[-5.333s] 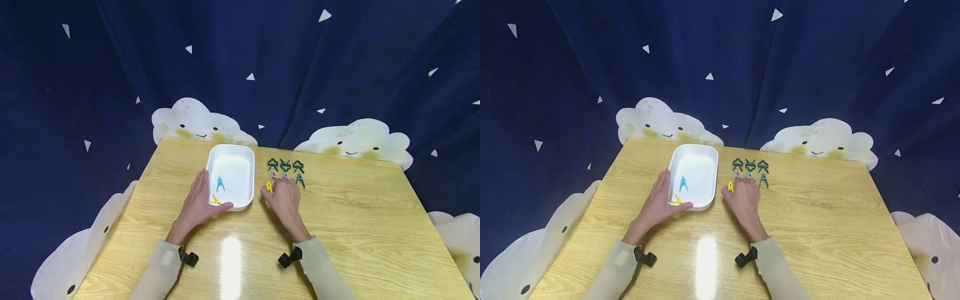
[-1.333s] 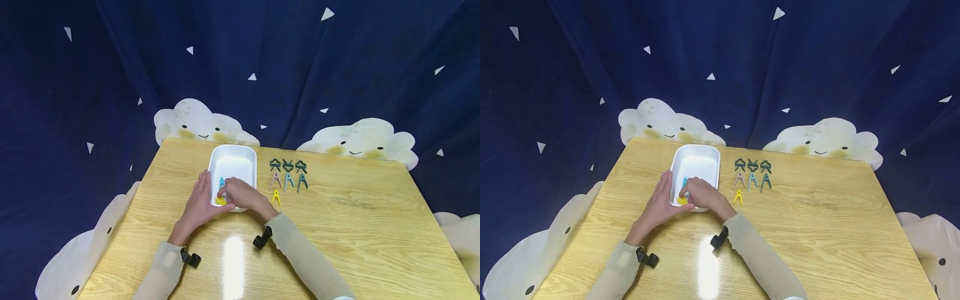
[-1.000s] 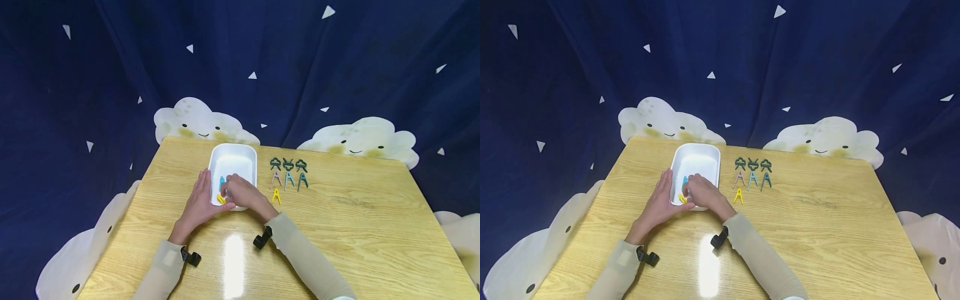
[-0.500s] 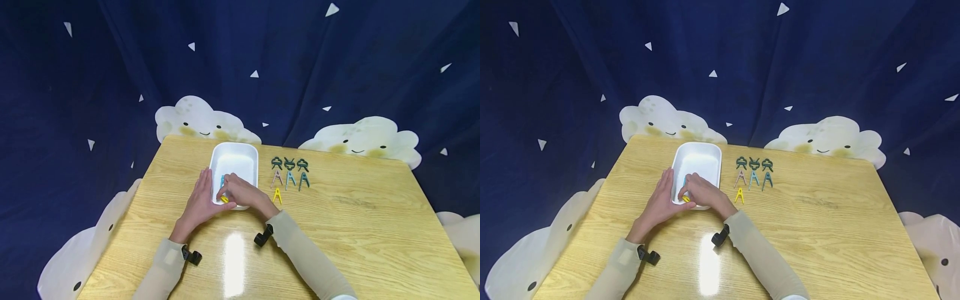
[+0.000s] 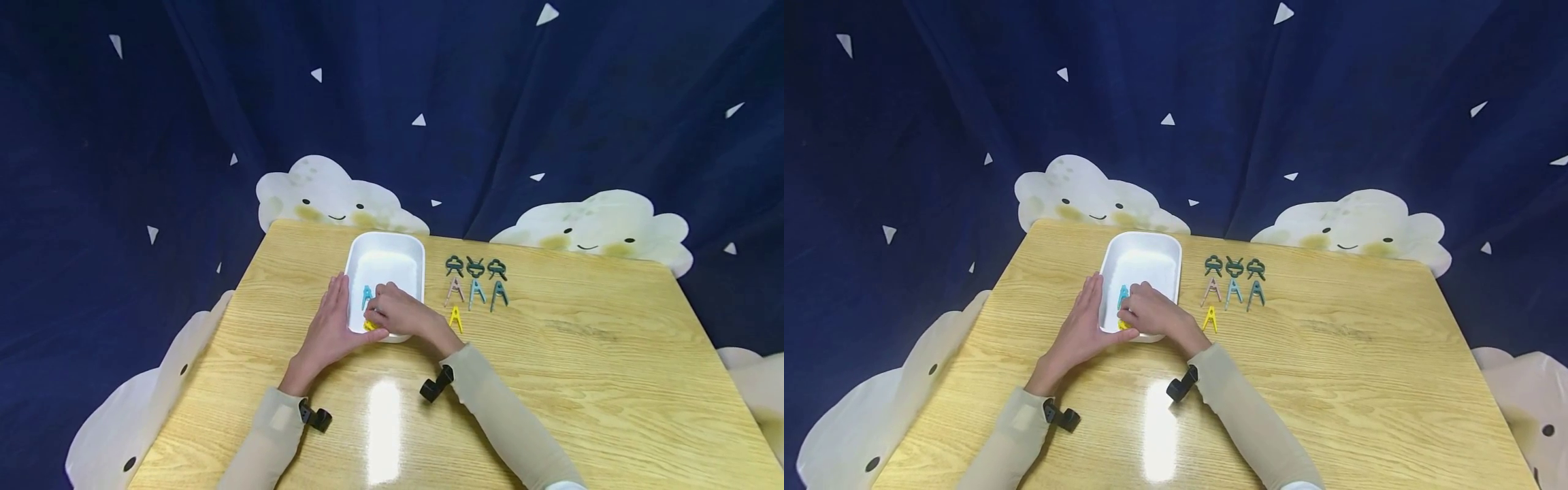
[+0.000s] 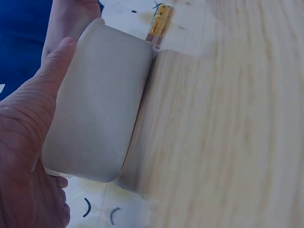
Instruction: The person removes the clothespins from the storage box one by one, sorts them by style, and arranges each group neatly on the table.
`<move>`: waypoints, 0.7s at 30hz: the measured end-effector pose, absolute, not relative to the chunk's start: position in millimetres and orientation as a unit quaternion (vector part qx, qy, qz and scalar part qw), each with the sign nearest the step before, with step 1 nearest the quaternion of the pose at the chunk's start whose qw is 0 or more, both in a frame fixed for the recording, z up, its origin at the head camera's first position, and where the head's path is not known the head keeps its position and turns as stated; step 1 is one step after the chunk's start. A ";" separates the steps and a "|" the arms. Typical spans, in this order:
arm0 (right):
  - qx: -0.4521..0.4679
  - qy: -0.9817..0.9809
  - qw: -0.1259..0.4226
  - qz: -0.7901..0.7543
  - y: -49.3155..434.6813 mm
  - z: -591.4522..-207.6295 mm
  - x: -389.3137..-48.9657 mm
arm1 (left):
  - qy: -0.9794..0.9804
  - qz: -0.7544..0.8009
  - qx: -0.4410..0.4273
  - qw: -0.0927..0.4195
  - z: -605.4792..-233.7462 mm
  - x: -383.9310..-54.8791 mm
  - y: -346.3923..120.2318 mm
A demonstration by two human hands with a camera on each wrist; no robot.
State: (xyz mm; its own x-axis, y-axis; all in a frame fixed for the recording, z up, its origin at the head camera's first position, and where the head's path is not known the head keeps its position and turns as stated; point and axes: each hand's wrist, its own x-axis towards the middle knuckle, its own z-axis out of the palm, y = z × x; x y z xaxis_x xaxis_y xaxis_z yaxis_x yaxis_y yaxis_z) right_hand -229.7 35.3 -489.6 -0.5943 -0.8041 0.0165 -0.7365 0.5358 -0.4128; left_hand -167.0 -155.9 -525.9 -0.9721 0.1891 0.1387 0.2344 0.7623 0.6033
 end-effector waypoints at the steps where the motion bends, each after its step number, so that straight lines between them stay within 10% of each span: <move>1: -0.441 0.872 0.092 -0.193 35.6 -489.6 -229.8 | -0.938 -0.327 -0.112 0.033 -525.9 -167.1 -155.8; 12: -0.432 0.874 0.125 -0.187 37.1 -482.9 -230.0 | -0.938 -0.328 -0.111 0.032 -528.0 -168.5 -155.6; 21: -0.389 0.915 0.020 -0.109 47.4 -486.7 -233.7 | -0.939 -0.327 -0.102 0.033 -528.5 -168.2 -155.7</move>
